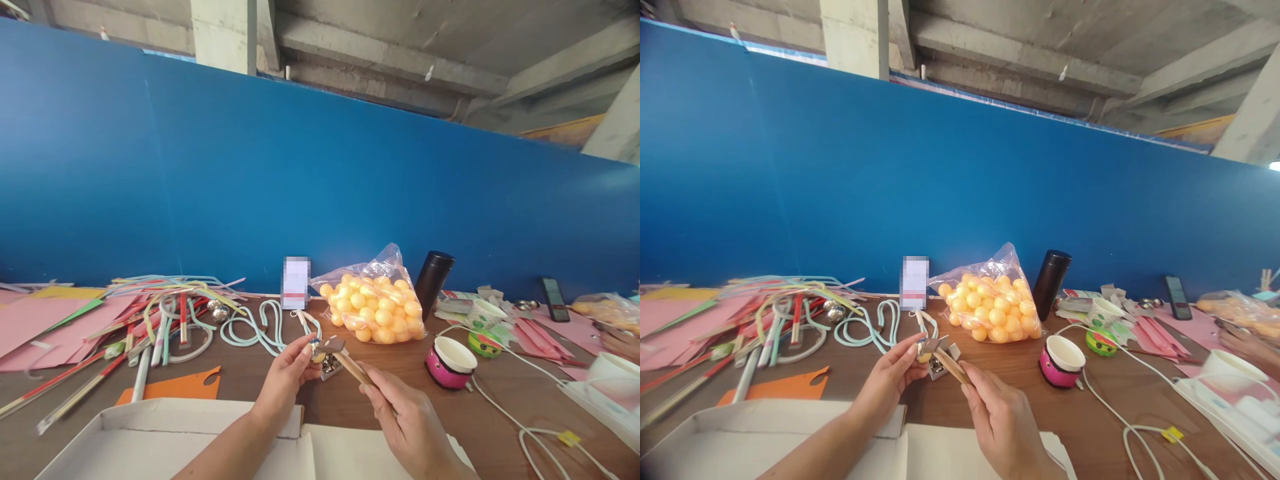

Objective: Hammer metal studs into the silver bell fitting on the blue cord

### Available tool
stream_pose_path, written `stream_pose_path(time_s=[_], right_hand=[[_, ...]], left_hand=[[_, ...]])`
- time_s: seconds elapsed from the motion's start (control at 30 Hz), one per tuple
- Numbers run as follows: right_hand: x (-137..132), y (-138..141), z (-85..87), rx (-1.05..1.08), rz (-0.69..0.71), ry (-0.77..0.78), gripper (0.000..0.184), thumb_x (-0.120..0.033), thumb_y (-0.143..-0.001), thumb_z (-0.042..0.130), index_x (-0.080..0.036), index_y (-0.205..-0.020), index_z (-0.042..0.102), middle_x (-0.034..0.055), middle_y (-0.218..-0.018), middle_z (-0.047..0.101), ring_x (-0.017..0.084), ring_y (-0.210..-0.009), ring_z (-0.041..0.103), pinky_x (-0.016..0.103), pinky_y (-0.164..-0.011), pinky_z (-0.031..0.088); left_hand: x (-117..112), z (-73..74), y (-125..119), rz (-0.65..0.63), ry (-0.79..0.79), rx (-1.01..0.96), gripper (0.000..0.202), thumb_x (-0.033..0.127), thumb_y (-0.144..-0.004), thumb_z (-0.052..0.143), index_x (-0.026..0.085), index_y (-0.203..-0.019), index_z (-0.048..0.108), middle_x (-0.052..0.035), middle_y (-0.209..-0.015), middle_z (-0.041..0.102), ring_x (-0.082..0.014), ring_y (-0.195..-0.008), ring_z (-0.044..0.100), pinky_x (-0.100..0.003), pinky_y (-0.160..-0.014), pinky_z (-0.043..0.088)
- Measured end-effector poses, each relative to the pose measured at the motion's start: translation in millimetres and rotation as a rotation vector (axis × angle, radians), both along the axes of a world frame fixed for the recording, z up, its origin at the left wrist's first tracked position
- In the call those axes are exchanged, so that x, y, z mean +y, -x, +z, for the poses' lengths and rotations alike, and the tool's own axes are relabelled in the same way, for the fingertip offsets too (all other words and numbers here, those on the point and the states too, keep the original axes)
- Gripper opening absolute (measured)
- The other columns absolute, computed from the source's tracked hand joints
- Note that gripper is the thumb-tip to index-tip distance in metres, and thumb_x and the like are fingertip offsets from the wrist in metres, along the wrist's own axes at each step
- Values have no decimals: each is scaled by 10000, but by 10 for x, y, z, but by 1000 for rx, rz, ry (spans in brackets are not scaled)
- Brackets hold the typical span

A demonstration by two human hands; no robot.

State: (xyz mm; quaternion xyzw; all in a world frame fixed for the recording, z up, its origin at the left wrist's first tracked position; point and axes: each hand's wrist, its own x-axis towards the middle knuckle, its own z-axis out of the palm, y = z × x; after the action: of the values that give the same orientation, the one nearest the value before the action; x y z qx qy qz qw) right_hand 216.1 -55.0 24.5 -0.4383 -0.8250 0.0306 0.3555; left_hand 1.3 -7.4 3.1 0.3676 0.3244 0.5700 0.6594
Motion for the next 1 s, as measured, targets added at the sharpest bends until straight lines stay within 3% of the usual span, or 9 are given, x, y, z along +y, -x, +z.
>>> stream_pose_path(time_s=[1.0], right_hand=[[13, 21, -52, -81, 3, 24, 340, -200, -930, 392, -207, -1264, 461, 85, -1113, 652, 177, -953, 644, 270, -790, 527]], left_hand=[[41, -33, -25, 51, 8, 4, 417, 413, -750, 653, 175, -1092, 641, -70, -919, 668, -148, -727, 620, -317, -746, 528]])
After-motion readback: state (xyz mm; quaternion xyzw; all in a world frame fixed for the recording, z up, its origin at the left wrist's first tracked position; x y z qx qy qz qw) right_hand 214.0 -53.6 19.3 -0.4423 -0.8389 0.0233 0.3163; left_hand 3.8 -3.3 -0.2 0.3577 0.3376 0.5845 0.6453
